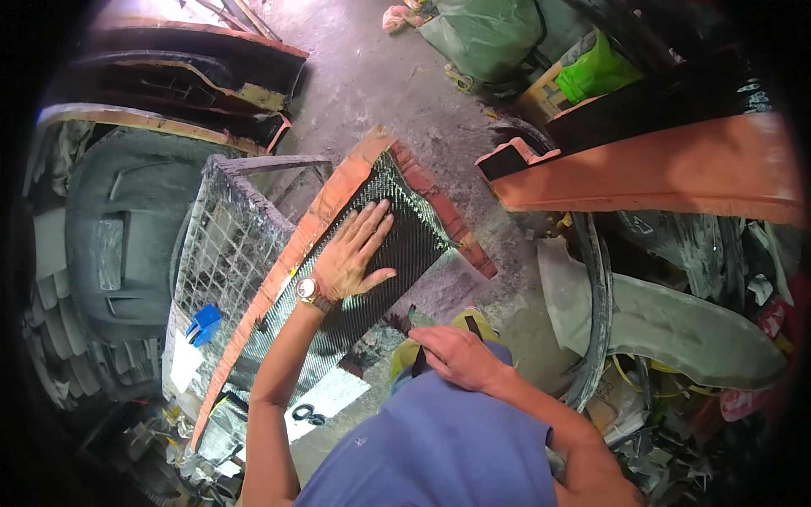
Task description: The person cuts a section from a large roll of carbon fiber material using shears and then positions the cut piece onto a long, curved automotive part, smoothing the material along the edges by hand.
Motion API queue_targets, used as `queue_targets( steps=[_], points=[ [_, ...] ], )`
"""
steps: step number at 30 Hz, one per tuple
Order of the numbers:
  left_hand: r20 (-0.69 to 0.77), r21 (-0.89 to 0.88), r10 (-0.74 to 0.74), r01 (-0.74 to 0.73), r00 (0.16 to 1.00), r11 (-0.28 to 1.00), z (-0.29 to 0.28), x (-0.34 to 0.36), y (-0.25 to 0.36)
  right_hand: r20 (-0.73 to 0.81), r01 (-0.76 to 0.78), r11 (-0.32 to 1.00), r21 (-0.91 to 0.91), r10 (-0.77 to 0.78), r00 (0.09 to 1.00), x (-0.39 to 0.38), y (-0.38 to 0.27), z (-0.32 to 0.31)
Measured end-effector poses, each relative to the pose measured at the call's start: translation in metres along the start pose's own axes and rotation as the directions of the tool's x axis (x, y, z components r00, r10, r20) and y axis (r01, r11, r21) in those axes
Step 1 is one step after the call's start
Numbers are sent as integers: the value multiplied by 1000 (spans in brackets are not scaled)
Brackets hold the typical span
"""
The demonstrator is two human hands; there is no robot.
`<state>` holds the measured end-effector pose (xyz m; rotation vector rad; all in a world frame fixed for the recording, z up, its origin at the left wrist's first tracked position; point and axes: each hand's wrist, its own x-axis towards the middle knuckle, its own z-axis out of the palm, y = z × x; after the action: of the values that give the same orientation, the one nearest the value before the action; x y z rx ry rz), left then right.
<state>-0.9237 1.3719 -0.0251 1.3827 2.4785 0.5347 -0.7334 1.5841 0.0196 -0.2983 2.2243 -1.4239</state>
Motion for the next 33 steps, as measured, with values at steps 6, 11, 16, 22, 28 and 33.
queue_targets(
  steps=[6,11,16,22,28,33],
  points=[
    [25,17,20,-20,999,1000,-4,16,-6,-37,2,1000,-1,-2,999,-3,4,-11],
    [43,-27,6,-5,999,1000,-5,22,-3,-71,1,1000,-1,-1,997,-4,6,-20],
    [34,-30,-6,7,999,1000,-10,12,-4,-37,-60,997,51,62,997,-2,7,-25],
    [-48,-24,-18,17,999,1000,8,4,-3,-87,-75,995,58,80,993,-4,6,-19],
    [-16,-1,-70,70,997,998,11,-32,-2,-42,-74,997,-4,74,996,1,-1,-19],
    [-31,-68,-107,104,994,992,17,-65,-10,-17,-21,998,-66,20,1000,3,-7,-11]
  ],
)
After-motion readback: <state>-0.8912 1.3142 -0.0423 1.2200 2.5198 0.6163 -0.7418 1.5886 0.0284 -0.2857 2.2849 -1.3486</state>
